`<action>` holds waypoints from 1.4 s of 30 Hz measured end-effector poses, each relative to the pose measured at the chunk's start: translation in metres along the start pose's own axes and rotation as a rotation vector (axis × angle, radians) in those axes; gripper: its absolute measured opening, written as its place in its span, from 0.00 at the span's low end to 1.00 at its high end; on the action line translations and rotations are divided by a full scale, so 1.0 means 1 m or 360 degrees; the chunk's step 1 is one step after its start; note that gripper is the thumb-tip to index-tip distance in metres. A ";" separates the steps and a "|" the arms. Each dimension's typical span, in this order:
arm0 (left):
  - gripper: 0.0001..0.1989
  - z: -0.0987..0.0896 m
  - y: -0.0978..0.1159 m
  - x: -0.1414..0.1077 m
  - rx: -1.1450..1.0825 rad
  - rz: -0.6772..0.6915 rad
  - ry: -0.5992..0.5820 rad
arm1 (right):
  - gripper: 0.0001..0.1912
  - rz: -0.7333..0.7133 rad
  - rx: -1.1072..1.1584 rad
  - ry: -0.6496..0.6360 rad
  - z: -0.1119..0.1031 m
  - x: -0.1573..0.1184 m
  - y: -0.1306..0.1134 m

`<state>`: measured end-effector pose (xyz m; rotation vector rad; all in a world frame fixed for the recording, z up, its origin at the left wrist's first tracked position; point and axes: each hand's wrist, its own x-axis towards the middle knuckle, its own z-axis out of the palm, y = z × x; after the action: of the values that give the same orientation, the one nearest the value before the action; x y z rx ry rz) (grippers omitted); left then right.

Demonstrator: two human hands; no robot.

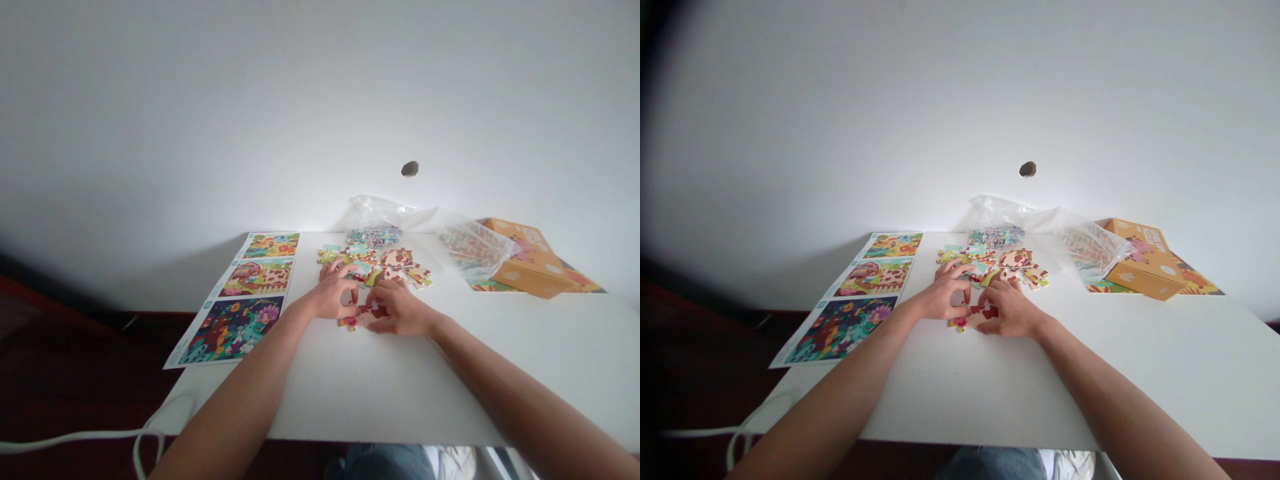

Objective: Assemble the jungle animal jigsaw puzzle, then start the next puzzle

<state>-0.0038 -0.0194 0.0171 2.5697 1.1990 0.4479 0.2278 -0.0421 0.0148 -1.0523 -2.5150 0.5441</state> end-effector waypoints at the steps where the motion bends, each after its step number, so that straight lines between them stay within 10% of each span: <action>1: 0.09 0.000 0.000 0.000 -0.0007 0.0005 -0.0002 | 0.16 -0.0002 -0.0005 -0.0003 0.000 0.000 0.000; 9: 0.10 -0.007 -0.003 0.001 -0.0145 0.0114 0.0303 | 0.20 -0.0150 -0.0010 0.0083 -0.012 -0.003 0.001; 19: 0.07 -0.002 0.000 0.000 -0.0114 0.0232 0.0048 | 0.21 -0.0263 0.0132 0.0259 -0.028 -0.007 -0.005; 27: 0.05 -0.002 -0.001 -0.001 -0.0077 0.0162 0.0027 | 0.22 -0.0338 0.0068 -0.0165 -0.018 -0.005 -0.009; 42: 0.05 -0.001 -0.002 -0.001 -0.0063 0.0165 0.0026 | 0.30 -0.0339 0.0167 -0.0050 -0.020 -0.004 -0.013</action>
<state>-0.0057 -0.0187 0.0171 2.6077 1.0547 0.5101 0.2316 -0.0492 0.0377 -0.7330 -2.5541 0.6257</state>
